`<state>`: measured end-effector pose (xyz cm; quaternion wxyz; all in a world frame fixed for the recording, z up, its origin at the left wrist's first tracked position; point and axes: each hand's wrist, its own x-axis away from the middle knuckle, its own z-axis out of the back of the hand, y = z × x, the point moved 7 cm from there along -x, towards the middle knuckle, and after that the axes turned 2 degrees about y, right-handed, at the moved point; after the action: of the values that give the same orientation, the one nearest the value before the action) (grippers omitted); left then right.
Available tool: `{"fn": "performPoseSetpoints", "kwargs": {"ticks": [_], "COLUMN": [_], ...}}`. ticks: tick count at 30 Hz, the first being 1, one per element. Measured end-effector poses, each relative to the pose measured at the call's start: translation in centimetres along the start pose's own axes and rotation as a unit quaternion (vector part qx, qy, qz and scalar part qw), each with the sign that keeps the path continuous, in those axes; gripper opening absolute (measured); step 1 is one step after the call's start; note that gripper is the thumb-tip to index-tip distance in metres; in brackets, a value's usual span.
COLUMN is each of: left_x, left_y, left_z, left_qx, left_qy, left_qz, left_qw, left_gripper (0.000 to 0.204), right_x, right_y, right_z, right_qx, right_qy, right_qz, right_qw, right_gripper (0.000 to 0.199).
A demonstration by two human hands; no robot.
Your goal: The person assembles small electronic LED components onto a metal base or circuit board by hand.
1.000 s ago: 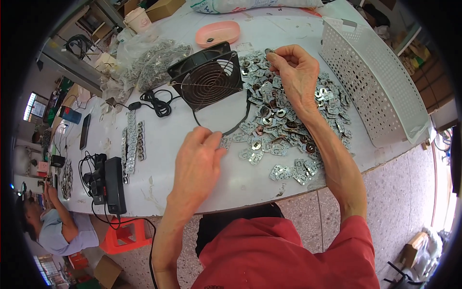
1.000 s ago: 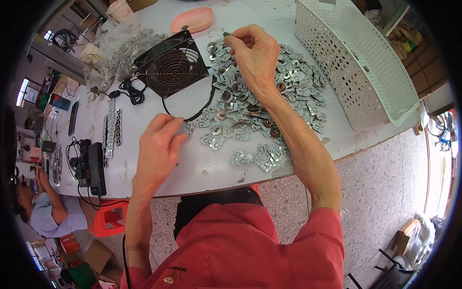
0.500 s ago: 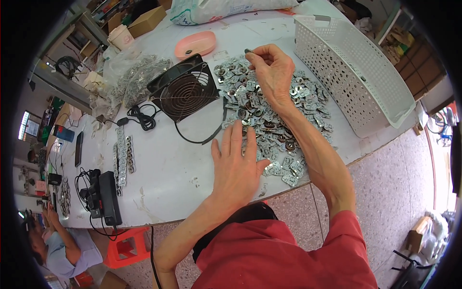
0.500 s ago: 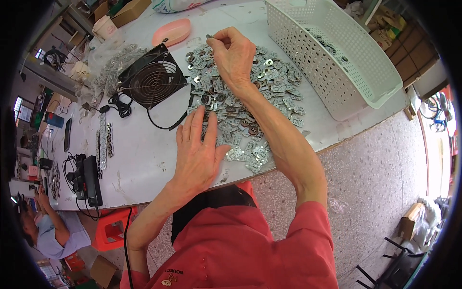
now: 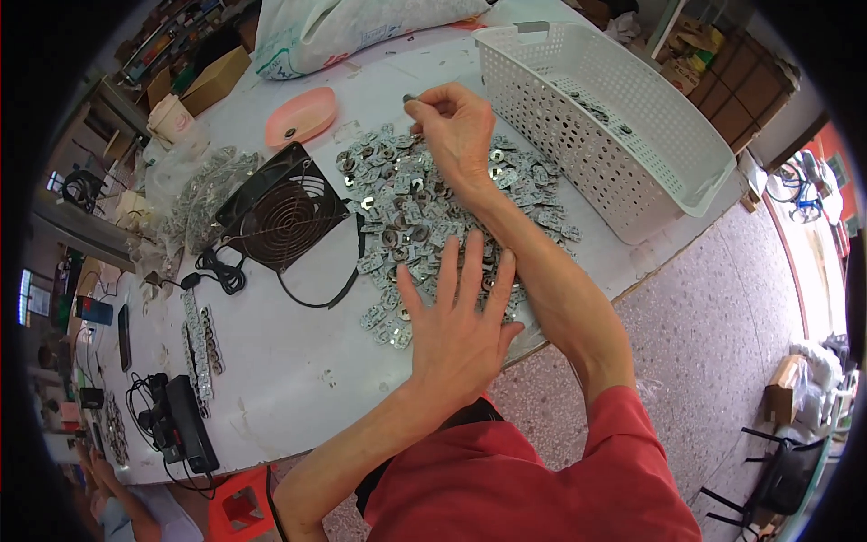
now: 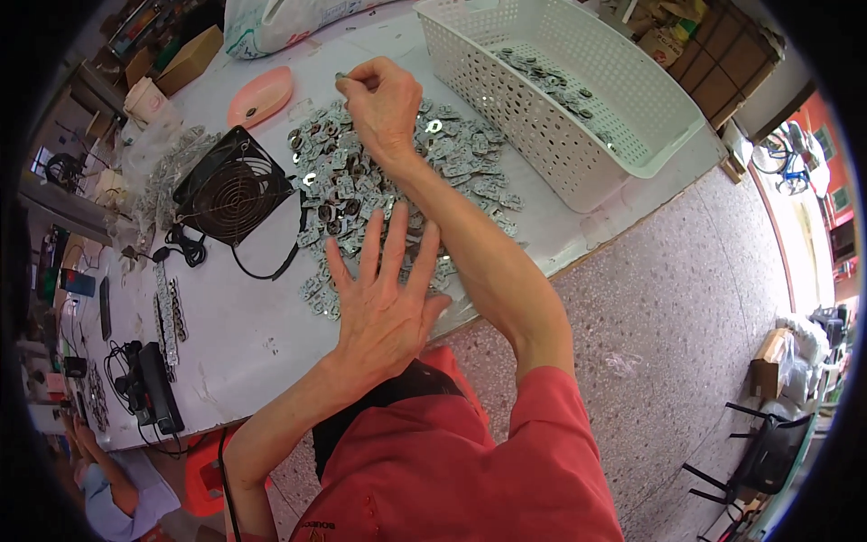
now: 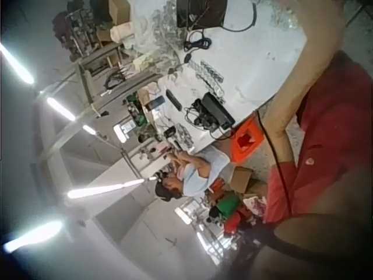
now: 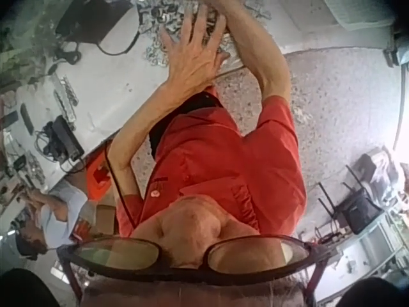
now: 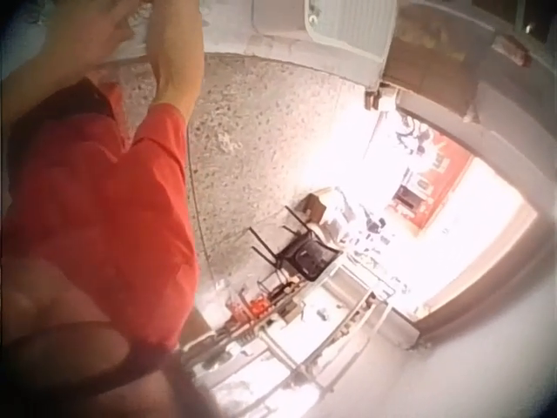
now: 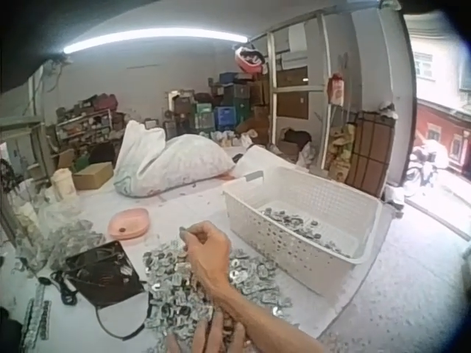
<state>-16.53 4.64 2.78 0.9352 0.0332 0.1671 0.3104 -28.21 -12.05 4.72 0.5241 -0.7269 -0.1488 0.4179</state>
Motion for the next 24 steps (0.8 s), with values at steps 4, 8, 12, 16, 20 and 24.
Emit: {"fn": "performPoseSetpoints", "kwargs": {"ticks": [4, 8, 12, 16, 20, 24], "left_x": [-1.3, -2.6, -1.1, 3.8, 10.6, 17.4], "left_y": [-1.2, -2.0, -2.9, -7.3, -13.5, -18.9], "left_z": [-1.0, -0.7, 2.8, 9.3, 13.8, 15.5], "left_qx": [0.0, -0.013, 0.019, 0.035, 0.041, -0.033], "left_qy": [0.009, 0.033, 0.081, 0.215, 0.353, 0.39], "left_qz": [0.026, 0.04, 0.03, 0.061, 0.161, 0.293], "left_qw": [1.0, 0.999, 0.996, 0.974, 0.921, 0.872], "left_gripper": [0.065, 0.063, 0.059, 0.045, 0.037, 0.034], "right_x": [-1.5, -2.3, -1.9, -0.1, 3.9, 9.0], "right_y": [0.0, -0.4, -1.9, -5.2, -7.4, -8.1], "right_z": [1.0, 1.5, 1.6, 0.1, -2.7, -6.9], "right_qx": [-0.05, -0.034, -0.119, -0.152, -0.096, -0.1], "right_qy": [0.037, 0.039, 0.015, -0.051, -0.139, -0.277], "right_qz": [-0.021, 0.0, -0.046, -0.036, -0.107, -0.15], "right_qw": [0.998, 0.999, 0.992, 0.986, 0.98, 0.944], "right_gripper": [0.012, 0.012, 0.013, 0.014, 0.018, 0.02]}}
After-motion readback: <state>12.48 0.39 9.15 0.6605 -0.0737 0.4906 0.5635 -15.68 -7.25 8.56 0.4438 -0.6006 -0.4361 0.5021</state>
